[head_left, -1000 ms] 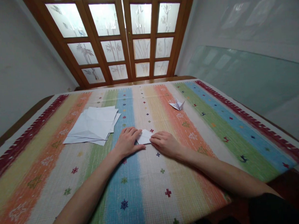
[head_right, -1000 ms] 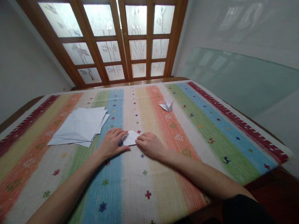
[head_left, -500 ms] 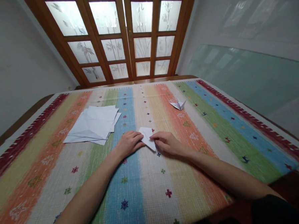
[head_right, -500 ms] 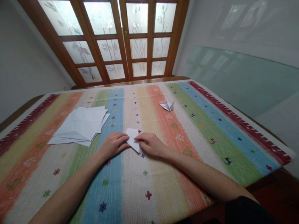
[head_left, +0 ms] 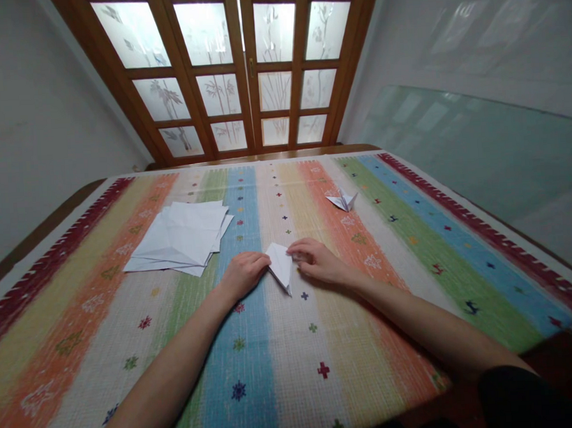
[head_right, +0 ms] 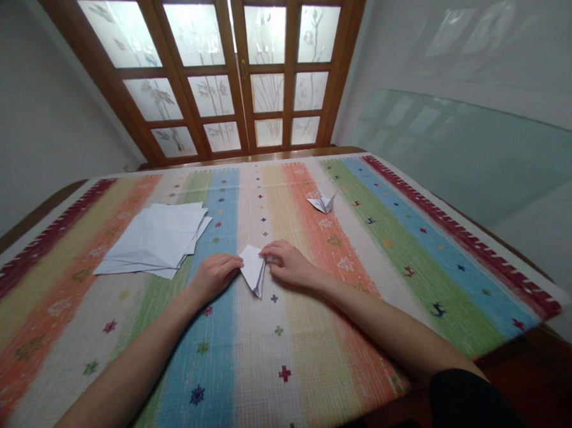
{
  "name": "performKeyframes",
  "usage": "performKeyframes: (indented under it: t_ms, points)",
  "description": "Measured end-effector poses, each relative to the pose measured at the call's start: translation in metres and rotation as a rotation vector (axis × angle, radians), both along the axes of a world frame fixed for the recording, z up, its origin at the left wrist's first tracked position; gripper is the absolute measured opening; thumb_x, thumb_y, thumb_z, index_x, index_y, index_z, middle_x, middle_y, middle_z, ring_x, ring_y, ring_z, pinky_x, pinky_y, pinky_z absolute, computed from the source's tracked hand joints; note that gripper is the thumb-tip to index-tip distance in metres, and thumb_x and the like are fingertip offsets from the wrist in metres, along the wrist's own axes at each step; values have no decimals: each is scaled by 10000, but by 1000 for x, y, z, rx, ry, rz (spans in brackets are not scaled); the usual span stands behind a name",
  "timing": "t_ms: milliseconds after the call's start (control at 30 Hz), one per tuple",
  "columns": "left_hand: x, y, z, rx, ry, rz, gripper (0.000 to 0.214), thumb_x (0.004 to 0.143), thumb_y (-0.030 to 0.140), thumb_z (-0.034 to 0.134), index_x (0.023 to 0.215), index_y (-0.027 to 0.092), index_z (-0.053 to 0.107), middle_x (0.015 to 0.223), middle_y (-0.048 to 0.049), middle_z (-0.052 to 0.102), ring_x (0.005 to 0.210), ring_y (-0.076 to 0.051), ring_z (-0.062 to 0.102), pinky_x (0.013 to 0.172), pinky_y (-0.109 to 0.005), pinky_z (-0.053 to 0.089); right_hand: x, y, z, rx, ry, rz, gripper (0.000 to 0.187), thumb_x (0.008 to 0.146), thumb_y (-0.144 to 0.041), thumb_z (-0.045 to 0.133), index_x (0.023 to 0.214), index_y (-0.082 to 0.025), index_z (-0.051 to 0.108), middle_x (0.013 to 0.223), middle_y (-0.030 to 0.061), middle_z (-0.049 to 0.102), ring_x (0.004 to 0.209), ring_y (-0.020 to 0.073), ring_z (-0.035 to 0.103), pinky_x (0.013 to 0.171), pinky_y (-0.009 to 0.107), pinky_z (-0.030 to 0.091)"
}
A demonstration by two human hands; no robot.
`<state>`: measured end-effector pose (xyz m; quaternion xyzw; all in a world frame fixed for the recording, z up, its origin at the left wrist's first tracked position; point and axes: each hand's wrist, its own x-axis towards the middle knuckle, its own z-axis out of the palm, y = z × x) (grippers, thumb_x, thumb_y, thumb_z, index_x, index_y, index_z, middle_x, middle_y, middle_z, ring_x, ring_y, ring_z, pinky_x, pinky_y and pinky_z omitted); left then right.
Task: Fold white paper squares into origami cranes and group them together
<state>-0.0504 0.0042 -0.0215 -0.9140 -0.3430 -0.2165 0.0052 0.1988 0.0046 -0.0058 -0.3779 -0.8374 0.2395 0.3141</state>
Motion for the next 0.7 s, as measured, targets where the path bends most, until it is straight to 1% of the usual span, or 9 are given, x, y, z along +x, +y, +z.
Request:
performKeyframes:
  t_ms: [67,133,200,300,367,433,500,600,700]
  points:
    - [-1,0,0,-12,-33,-4,222,961,211,457,931,197,677,970,-66,727,895,-184,655,815,-333,495,0,3,1,61,-89,55,278,760,-66,575,981,-161,714,1038,91,700,990,200,605,910,379,469]
    - [0,-1,2,-31,-37,5,230,958,222,470,915,196,694,949,-67,723,891,-188,638,815,-338,489,0,4,2,121,-167,91,227,808,-120,579,974,-168,726,1011,89,706,950,205,603,890,389,468]
    - [0,-2,5,-54,-32,46,231,952,244,488,904,194,708,924,-73,711,888,-197,616,808,-346,483,1,5,2,163,-213,122,232,815,-140,587,997,-168,729,1010,92,706,930,211,598,872,392,468]
    - [3,-4,8,-92,-17,129,234,937,289,522,871,189,724,872,-77,684,863,-211,588,785,-359,472,4,8,0,155,-207,150,274,785,-115,608,1028,-163,724,1032,92,699,942,209,594,873,379,468]
    - [4,-4,9,-127,-21,172,235,928,300,536,851,188,728,840,-73,666,842,-212,579,779,-362,466,5,11,-1,120,-181,127,228,799,-137,625,998,-169,732,1013,88,696,942,201,598,872,367,467]
    - [6,-5,10,-164,-57,218,237,920,303,544,824,191,729,810,-64,653,830,-207,577,779,-360,463,4,16,-2,88,-164,76,138,827,-193,649,928,-181,741,960,77,694,925,192,603,860,355,464]
    - [8,-4,10,-194,-112,266,244,912,311,553,789,194,729,783,-55,649,824,-202,581,775,-355,460,1,20,-3,71,-159,30,86,842,-228,665,853,-184,738,906,65,687,897,181,601,840,336,458]
    - [10,-3,11,-226,-146,323,266,904,326,556,747,192,724,767,-51,658,811,-202,584,770,-355,454,-5,25,-3,45,-159,-27,140,856,-232,665,741,-165,708,822,50,670,831,163,590,792,301,444]
    - [12,-1,12,-247,-104,384,285,908,336,548,734,178,710,782,-59,667,797,-209,583,763,-365,448,-12,28,-2,-7,-170,-97,176,854,-211,664,690,-149,682,749,36,641,758,149,576,730,276,424]
